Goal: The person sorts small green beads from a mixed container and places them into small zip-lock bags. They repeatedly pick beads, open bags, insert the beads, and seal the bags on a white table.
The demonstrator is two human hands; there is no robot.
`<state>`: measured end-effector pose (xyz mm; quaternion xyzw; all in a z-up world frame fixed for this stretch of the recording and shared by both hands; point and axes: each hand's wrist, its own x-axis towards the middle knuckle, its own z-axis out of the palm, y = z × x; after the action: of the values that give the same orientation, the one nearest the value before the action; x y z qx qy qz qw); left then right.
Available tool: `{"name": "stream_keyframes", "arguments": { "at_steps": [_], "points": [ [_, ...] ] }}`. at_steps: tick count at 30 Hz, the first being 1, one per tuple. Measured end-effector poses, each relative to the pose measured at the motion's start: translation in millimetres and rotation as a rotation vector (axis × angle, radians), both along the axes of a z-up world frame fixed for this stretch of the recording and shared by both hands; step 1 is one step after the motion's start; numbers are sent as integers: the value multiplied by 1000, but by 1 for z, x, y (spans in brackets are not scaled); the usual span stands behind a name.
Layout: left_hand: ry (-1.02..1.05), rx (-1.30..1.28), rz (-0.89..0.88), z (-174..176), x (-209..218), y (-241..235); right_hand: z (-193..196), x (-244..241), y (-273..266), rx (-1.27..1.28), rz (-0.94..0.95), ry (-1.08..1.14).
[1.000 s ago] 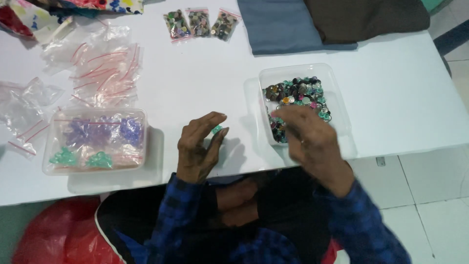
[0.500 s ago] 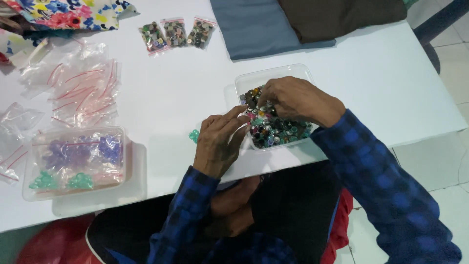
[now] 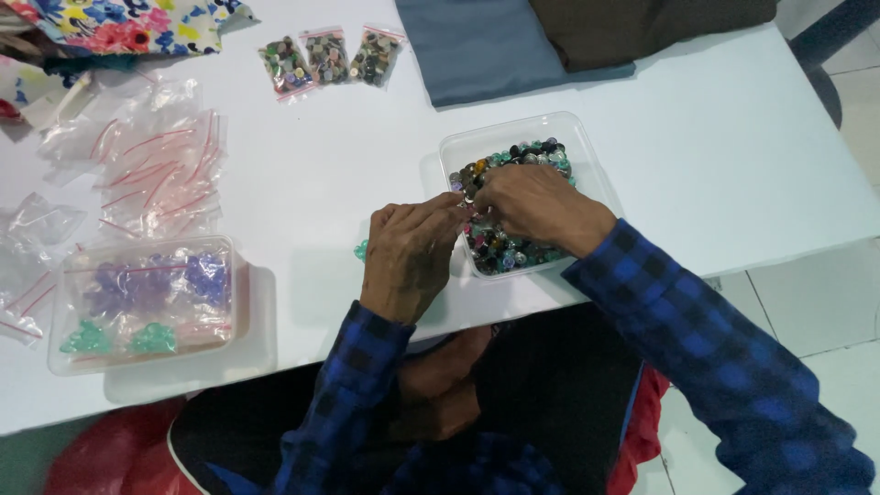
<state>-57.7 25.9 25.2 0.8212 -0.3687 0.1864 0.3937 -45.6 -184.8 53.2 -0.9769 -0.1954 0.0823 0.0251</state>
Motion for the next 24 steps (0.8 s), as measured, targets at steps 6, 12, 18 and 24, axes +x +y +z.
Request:
{"name": "stream_keyframes", "arguments": {
  "at_steps": [6,12,18,24],
  "points": [
    [-186,66,-3,1,17,-4,22,-5,-3,87,-100,115],
    [-198,68,13,-14,35,-24,63,-20,-10,653,-188,110],
    [-231,-84,-79,4,39,-25,75,-22,-2,945,-197,152],
    [-53,-180,-191,38,27,16,96,-36,33,1092,-193,246]
  ]
}}
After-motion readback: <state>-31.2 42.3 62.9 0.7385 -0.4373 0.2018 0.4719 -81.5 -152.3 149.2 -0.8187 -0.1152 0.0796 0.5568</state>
